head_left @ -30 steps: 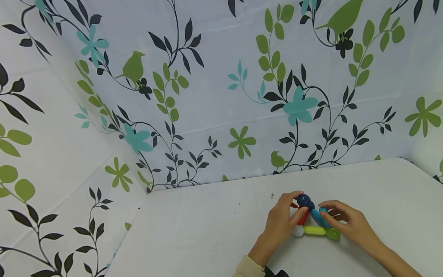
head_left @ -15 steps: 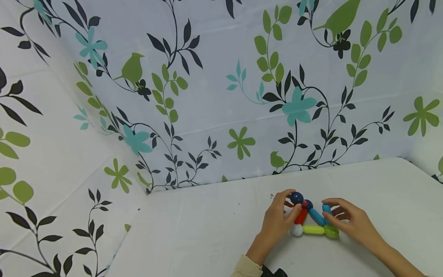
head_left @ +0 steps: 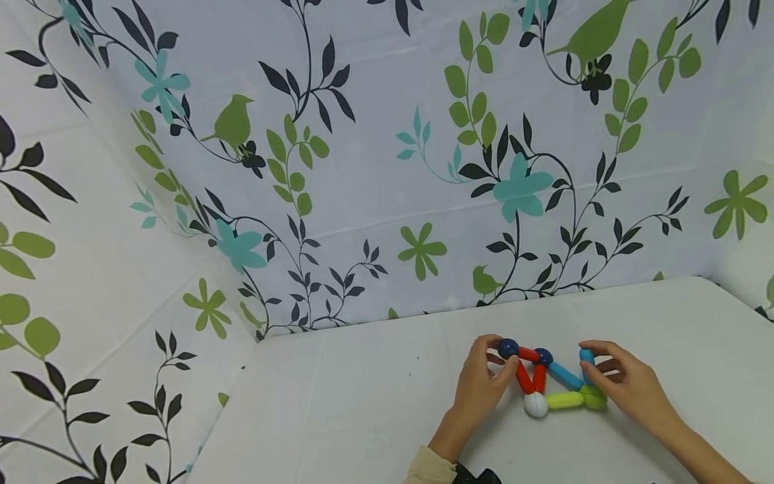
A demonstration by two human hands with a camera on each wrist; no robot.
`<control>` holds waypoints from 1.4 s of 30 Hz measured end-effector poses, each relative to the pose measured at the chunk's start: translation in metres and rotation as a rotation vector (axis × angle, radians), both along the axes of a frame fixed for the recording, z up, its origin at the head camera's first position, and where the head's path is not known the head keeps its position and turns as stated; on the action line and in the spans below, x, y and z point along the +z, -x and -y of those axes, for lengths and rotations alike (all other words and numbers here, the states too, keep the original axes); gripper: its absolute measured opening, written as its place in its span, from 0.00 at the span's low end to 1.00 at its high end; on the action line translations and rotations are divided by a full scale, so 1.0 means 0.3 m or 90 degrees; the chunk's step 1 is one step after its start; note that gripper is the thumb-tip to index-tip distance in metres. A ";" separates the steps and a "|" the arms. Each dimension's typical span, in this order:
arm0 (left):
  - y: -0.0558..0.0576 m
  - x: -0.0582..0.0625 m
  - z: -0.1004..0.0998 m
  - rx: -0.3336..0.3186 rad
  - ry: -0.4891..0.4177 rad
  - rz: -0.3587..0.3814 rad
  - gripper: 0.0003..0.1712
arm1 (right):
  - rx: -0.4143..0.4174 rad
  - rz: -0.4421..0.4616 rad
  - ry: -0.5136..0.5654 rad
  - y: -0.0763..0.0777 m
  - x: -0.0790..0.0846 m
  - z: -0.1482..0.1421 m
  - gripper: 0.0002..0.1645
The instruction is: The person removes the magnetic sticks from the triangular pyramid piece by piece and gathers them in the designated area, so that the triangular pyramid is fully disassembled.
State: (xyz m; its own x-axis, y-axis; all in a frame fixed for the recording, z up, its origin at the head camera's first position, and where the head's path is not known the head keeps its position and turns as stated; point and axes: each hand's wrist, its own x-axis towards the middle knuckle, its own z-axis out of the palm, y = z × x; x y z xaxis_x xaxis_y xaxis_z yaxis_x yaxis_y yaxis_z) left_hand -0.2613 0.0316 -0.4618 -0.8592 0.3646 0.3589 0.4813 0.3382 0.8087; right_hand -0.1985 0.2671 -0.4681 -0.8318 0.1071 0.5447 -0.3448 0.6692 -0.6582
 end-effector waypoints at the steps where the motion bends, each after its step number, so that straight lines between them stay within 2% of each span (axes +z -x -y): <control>1: 0.002 -0.005 0.001 0.005 0.002 0.003 0.22 | -0.004 0.004 0.001 0.000 -0.001 -0.005 0.21; 6: 0.014 -0.030 0.005 0.014 0.011 0.013 0.20 | -0.017 0.026 -0.001 -0.001 -0.006 -0.028 0.22; 13: 0.033 -0.046 0.003 -0.017 -0.015 0.013 0.22 | -0.034 0.049 -0.010 0.000 -0.003 -0.048 0.20; 16: 0.032 -0.046 0.004 -0.017 -0.014 0.007 0.22 | -0.034 0.066 -0.008 -0.001 -0.002 -0.057 0.20; 26: 0.029 -0.046 0.008 0.020 0.032 -0.012 0.18 | -0.024 0.191 -0.008 0.001 -0.010 -0.081 0.25; 31: 0.027 -0.052 0.010 0.037 0.068 -0.025 0.16 | -0.027 0.214 -0.020 0.005 -0.013 -0.093 0.25; 42: 0.028 -0.062 0.012 0.024 0.129 -0.056 0.15 | -0.048 0.228 -0.059 0.018 -0.015 -0.116 0.23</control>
